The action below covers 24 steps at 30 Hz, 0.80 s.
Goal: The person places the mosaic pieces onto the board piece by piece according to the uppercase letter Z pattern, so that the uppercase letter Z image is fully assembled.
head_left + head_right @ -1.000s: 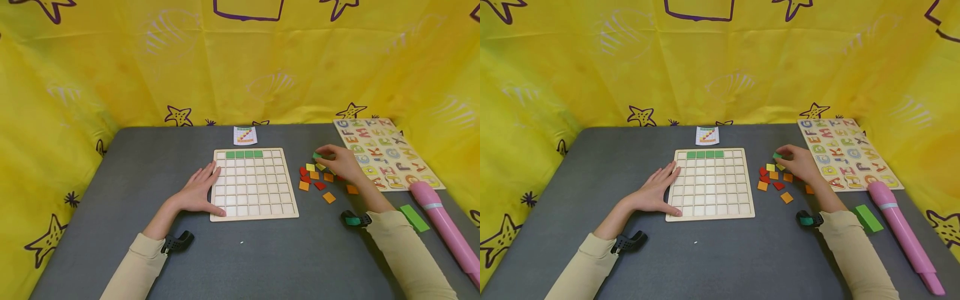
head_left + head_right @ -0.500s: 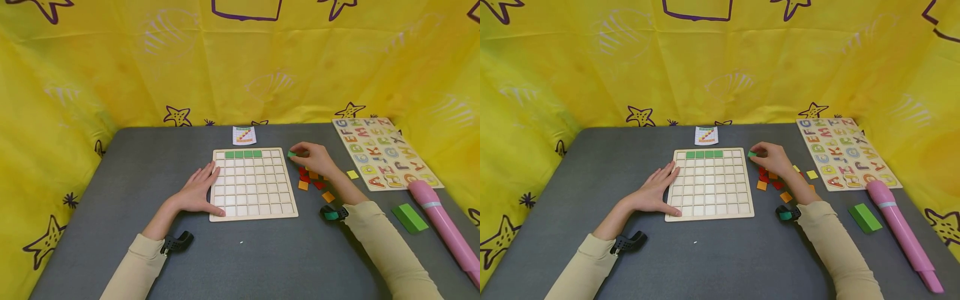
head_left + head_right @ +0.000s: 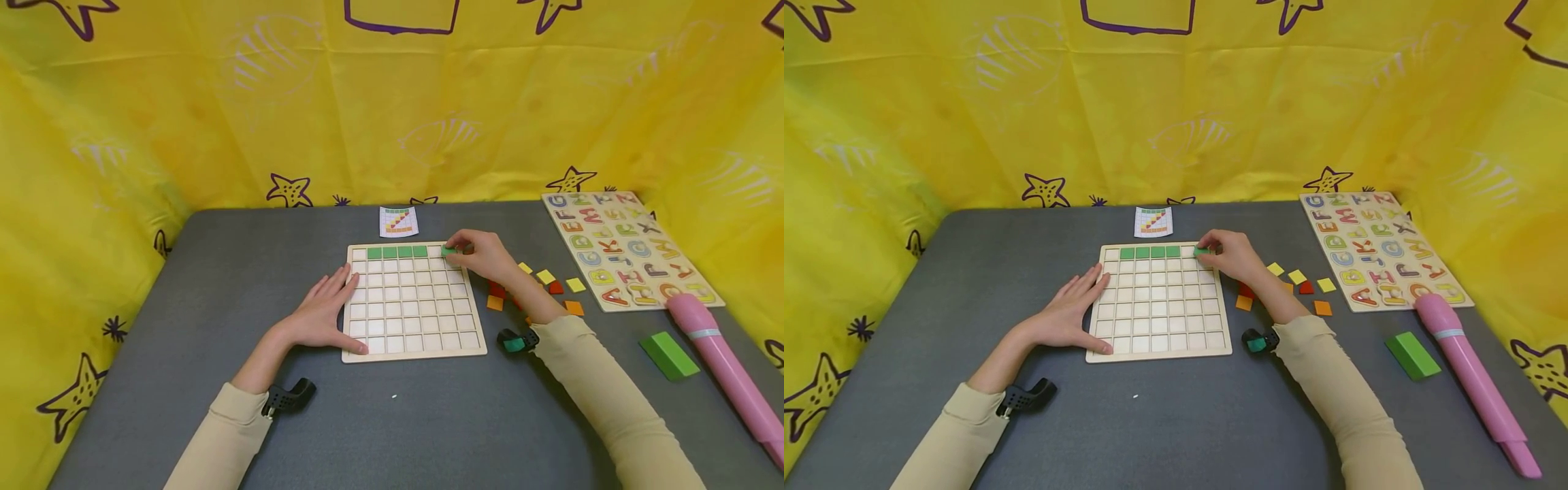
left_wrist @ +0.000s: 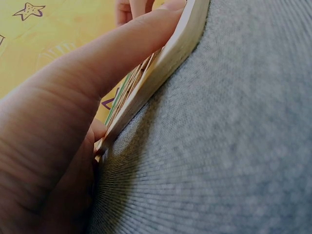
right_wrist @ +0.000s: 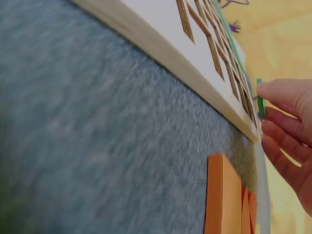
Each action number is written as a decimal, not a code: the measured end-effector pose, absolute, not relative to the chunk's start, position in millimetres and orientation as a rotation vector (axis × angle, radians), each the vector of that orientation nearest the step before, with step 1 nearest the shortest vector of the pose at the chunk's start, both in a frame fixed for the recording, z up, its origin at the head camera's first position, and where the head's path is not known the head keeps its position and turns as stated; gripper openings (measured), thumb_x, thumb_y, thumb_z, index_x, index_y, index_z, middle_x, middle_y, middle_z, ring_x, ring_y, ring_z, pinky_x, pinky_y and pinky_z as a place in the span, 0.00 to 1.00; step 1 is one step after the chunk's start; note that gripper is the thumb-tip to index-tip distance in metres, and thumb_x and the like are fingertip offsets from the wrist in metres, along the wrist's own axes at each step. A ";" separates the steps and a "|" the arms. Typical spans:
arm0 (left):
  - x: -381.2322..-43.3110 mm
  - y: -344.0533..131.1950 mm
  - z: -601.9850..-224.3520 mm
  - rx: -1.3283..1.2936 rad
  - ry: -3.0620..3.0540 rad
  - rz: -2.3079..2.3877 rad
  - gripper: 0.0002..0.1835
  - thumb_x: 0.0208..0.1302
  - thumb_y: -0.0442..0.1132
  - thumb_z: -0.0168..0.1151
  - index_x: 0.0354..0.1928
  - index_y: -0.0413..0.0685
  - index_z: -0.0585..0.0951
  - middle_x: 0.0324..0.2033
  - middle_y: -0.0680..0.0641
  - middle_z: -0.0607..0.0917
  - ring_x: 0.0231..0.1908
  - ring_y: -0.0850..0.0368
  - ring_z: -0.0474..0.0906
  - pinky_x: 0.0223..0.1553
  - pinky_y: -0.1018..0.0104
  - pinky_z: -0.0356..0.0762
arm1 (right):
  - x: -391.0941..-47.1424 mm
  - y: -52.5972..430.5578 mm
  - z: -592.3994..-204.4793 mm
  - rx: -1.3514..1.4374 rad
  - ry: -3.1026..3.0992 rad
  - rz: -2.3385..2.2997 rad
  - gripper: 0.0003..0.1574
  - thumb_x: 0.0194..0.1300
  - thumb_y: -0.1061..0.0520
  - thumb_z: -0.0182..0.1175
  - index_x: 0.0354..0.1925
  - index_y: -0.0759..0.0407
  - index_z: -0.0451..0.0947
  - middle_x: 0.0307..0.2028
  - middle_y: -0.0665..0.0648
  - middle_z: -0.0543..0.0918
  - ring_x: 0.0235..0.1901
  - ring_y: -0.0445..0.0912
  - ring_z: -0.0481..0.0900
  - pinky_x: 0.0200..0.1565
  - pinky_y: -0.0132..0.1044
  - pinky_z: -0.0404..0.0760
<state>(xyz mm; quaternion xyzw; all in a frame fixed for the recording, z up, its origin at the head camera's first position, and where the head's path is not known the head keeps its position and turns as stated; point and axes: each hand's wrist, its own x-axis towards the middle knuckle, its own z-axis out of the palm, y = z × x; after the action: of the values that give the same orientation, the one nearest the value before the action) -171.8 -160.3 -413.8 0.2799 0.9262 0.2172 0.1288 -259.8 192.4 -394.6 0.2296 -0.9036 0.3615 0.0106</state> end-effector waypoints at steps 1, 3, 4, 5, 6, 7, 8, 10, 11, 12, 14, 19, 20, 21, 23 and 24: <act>-171.9 -160.4 -413.9 0.814 2.693 0.632 0.72 0.40 0.76 0.67 0.77 0.44 0.42 0.76 0.44 0.34 0.75 0.52 0.29 0.71 0.48 0.31 | -261.3 190.6 -395.2 0.736 -2.814 1.110 0.12 0.61 0.57 0.69 0.43 0.61 0.83 0.38 0.58 0.84 0.38 0.50 0.77 0.41 0.44 0.77; -172.0 -160.4 -413.9 0.817 2.696 0.634 0.72 0.40 0.76 0.67 0.77 0.44 0.42 0.76 0.44 0.34 0.75 0.52 0.29 0.71 0.48 0.32 | -263.8 186.8 -395.5 0.775 -2.801 1.079 0.12 0.61 0.58 0.69 0.42 0.61 0.83 0.37 0.58 0.83 0.36 0.50 0.77 0.40 0.44 0.75; -171.9 -160.3 -413.7 0.819 2.697 0.633 0.72 0.40 0.76 0.67 0.77 0.44 0.42 0.76 0.44 0.34 0.75 0.52 0.29 0.71 0.48 0.32 | -264.8 184.9 -395.4 0.789 -2.798 1.067 0.11 0.60 0.58 0.69 0.42 0.61 0.83 0.37 0.58 0.83 0.36 0.50 0.76 0.40 0.44 0.75; -171.7 -160.3 -413.5 0.819 2.697 0.630 0.72 0.40 0.76 0.68 0.77 0.44 0.42 0.76 0.44 0.34 0.75 0.52 0.29 0.71 0.48 0.32 | -265.6 183.1 -395.2 0.804 -2.795 1.056 0.11 0.60 0.58 0.69 0.41 0.62 0.83 0.36 0.58 0.83 0.35 0.50 0.76 0.40 0.44 0.75; -171.7 -160.3 -413.6 0.819 2.698 0.629 0.72 0.40 0.76 0.68 0.77 0.44 0.42 0.76 0.44 0.34 0.75 0.52 0.29 0.71 0.48 0.32 | -266.7 181.3 -395.4 0.814 -2.793 1.049 0.11 0.60 0.59 0.70 0.41 0.62 0.83 0.36 0.58 0.83 0.35 0.51 0.76 0.40 0.44 0.75; -171.6 -160.2 -413.7 0.820 2.700 0.626 0.72 0.40 0.75 0.68 0.77 0.44 0.42 0.76 0.44 0.34 0.75 0.52 0.29 0.71 0.49 0.32 | -267.6 179.7 -395.5 0.823 -2.794 1.045 0.11 0.60 0.59 0.70 0.41 0.62 0.83 0.36 0.59 0.83 0.35 0.51 0.76 0.40 0.44 0.75; -171.6 -160.1 -413.9 0.820 2.703 0.622 0.72 0.40 0.75 0.68 0.77 0.44 0.43 0.76 0.43 0.35 0.75 0.52 0.29 0.71 0.49 0.32 | -268.3 178.0 -395.4 0.833 -2.796 1.042 0.11 0.60 0.60 0.70 0.41 0.63 0.83 0.36 0.59 0.83 0.35 0.51 0.75 0.40 0.44 0.75; -171.1 -160.0 -413.3 0.824 2.702 0.630 0.72 0.41 0.74 0.69 0.77 0.43 0.43 0.76 0.43 0.35 0.75 0.51 0.30 0.71 0.48 0.32 | -270.0 175.6 -396.2 0.846 -2.798 1.031 0.11 0.60 0.61 0.69 0.41 0.64 0.83 0.37 0.60 0.82 0.36 0.52 0.75 0.42 0.45 0.76; -170.9 -159.9 -413.0 0.825 2.700 0.635 0.71 0.41 0.74 0.69 0.77 0.42 0.43 0.76 0.42 0.35 0.75 0.50 0.30 0.71 0.48 0.32 | -270.4 174.5 -396.4 0.851 -2.798 1.033 0.11 0.60 0.61 0.69 0.41 0.64 0.83 0.37 0.60 0.83 0.37 0.52 0.76 0.43 0.45 0.76; -170.8 -159.9 -412.9 0.825 2.700 0.640 0.71 0.41 0.74 0.69 0.77 0.42 0.44 0.76 0.42 0.35 0.75 0.50 0.30 0.71 0.47 0.33 | -270.8 173.6 -396.8 0.856 -2.799 1.035 0.11 0.60 0.61 0.69 0.41 0.65 0.83 0.39 0.61 0.83 0.38 0.53 0.76 0.44 0.46 0.77; -170.3 -159.6 -412.0 0.826 2.696 0.654 0.71 0.41 0.74 0.69 0.77 0.41 0.44 0.76 0.41 0.36 0.75 0.49 0.31 0.71 0.47 0.33 | -271.1 172.7 -397.0 0.868 -2.800 1.041 0.11 0.60 0.62 0.68 0.42 0.66 0.83 0.41 0.62 0.83 0.40 0.54 0.77 0.46 0.47 0.78; -170.6 -159.8 -414.0 0.830 2.706 0.648 0.72 0.40 0.76 0.68 0.77 0.41 0.44 0.76 0.41 0.36 0.75 0.49 0.31 0.71 0.47 0.33 | -271.1 171.9 -397.9 0.888 -2.797 1.058 0.12 0.61 0.63 0.68 0.43 0.67 0.83 0.43 0.63 0.83 0.42 0.54 0.79 0.48 0.48 0.80; -170.6 -159.8 -414.3 0.834 2.707 0.652 0.72 0.40 0.76 0.68 0.77 0.41 0.44 0.76 0.41 0.36 0.75 0.48 0.31 0.70 0.47 0.33 | -271.1 171.9 -398.0 0.895 -2.794 1.059 0.12 0.61 0.63 0.67 0.43 0.67 0.84 0.43 0.63 0.83 0.42 0.54 0.79 0.48 0.49 0.79; -170.7 -160.0 -414.5 0.833 2.708 0.653 0.72 0.40 0.75 0.68 0.77 0.41 0.44 0.76 0.41 0.36 0.75 0.48 0.31 0.70 0.47 0.33 | -270.9 172.1 -398.3 0.903 -2.791 1.055 0.12 0.61 0.63 0.67 0.43 0.67 0.84 0.43 0.63 0.83 0.41 0.54 0.79 0.48 0.49 0.79; -170.6 -160.1 -413.9 0.828 2.707 0.650 0.72 0.40 0.75 0.68 0.77 0.41 0.44 0.76 0.41 0.36 0.75 0.49 0.31 0.71 0.47 0.33 | -270.9 172.5 -398.6 0.919 -2.784 1.053 0.12 0.61 0.63 0.67 0.44 0.66 0.84 0.43 0.62 0.83 0.41 0.53 0.79 0.48 0.48 0.79; -170.5 -160.2 -413.4 0.827 2.705 0.655 0.72 0.40 0.74 0.69 0.77 0.41 0.44 0.76 0.41 0.36 0.75 0.49 0.31 0.71 0.47 0.33 | -270.9 172.6 -398.9 0.924 -2.781 1.053 0.11 0.62 0.62 0.67 0.44 0.66 0.84 0.43 0.62 0.83 0.41 0.53 0.79 0.48 0.48 0.79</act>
<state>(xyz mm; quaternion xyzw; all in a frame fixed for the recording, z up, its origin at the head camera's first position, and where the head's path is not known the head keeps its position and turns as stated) -170.5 -160.2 -413.4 0.2828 0.9251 0.2241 0.1187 -270.9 172.6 -398.9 0.2966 -0.8930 0.3382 0.0136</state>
